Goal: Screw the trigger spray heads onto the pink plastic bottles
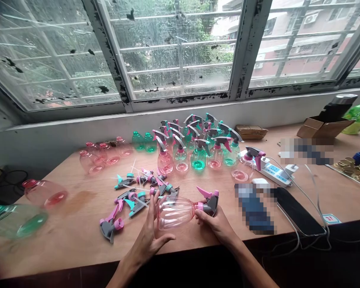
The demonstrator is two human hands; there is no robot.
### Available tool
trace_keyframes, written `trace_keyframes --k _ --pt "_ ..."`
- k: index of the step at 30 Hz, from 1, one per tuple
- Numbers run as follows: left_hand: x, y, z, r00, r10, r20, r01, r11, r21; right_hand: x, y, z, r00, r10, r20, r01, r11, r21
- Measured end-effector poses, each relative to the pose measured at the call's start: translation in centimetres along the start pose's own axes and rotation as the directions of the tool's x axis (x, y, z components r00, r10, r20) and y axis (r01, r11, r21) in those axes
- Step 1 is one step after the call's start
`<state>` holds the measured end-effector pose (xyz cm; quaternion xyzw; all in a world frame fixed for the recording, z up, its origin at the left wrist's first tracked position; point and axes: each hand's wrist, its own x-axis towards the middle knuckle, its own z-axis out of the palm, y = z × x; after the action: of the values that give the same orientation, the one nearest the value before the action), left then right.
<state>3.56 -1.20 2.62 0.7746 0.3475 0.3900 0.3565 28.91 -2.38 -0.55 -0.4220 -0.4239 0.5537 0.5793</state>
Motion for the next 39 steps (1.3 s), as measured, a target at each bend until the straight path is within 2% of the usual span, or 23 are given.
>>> trace_keyframes --k 2,4,7,10,12,18,21,24,30,32,35,39 --pt "0.1 0.2 -0.2 1.000 -0.021 0.004 0.021 1.000 -0.001 0.0 0.2 -0.1 1.000 0.006 0.002 -0.006 1.000 -0.014" --pt "0.2 0.1 -0.3 1.000 -0.009 0.006 0.009 0.997 0.070 -0.1 0.1 -0.2 1.000 -0.004 0.002 0.004 1.000 -0.021" --pt "0.0 -0.5 0.0 0.998 0.066 0.012 -0.067 0.985 0.158 -0.1 -0.2 0.0 1.000 -0.016 0.010 0.017 1.000 -0.026" --pt "-0.2 -1.0 0.3 0.988 0.153 0.038 -0.157 0.973 0.171 -0.3 -0.5 0.2 1.000 -0.007 0.020 0.007 1.000 -0.024" --pt "-0.4 -1.1 0.4 0.985 0.167 0.049 -0.173 0.972 0.161 -0.4 -0.5 0.1 1.000 0.013 0.020 -0.012 1.000 -0.022" --pt "-0.2 -0.2 -0.1 0.999 -0.016 0.038 0.018 0.998 -0.055 -0.8 -0.3 -0.5 0.997 0.052 0.055 -0.043 0.989 -0.142" --pt "0.1 0.1 -0.5 0.999 -0.034 0.021 0.035 0.998 -0.061 -0.7 -0.2 -0.7 0.997 0.041 0.070 -0.029 0.985 -0.173" --pt "0.1 -0.3 -0.5 1.000 -0.021 0.013 0.021 0.999 -0.042 -0.7 -0.1 -0.6 0.997 0.030 0.067 -0.021 0.992 -0.126" --pt "-0.4 -1.7 0.1 0.997 -0.030 0.066 0.041 0.984 -0.173 -0.7 0.0 -0.6 0.999 0.034 0.020 -0.032 0.995 -0.091" --pt "-0.4 -1.6 0.0 0.995 -0.046 0.092 0.061 0.983 -0.173 -0.8 -0.1 -0.7 0.999 0.041 0.029 -0.038 0.994 -0.100" --pt "-0.1 -0.8 -0.3 0.984 -0.101 0.149 0.139 0.952 -0.273 -1.0 -0.3 -0.9 0.998 0.045 0.052 -0.038 0.991 -0.125" --pt "0.1 0.0 -0.6 0.977 -0.140 0.163 0.191 0.914 -0.359 -1.0 -0.7 -0.6 0.999 0.031 0.007 -0.031 0.997 -0.071"
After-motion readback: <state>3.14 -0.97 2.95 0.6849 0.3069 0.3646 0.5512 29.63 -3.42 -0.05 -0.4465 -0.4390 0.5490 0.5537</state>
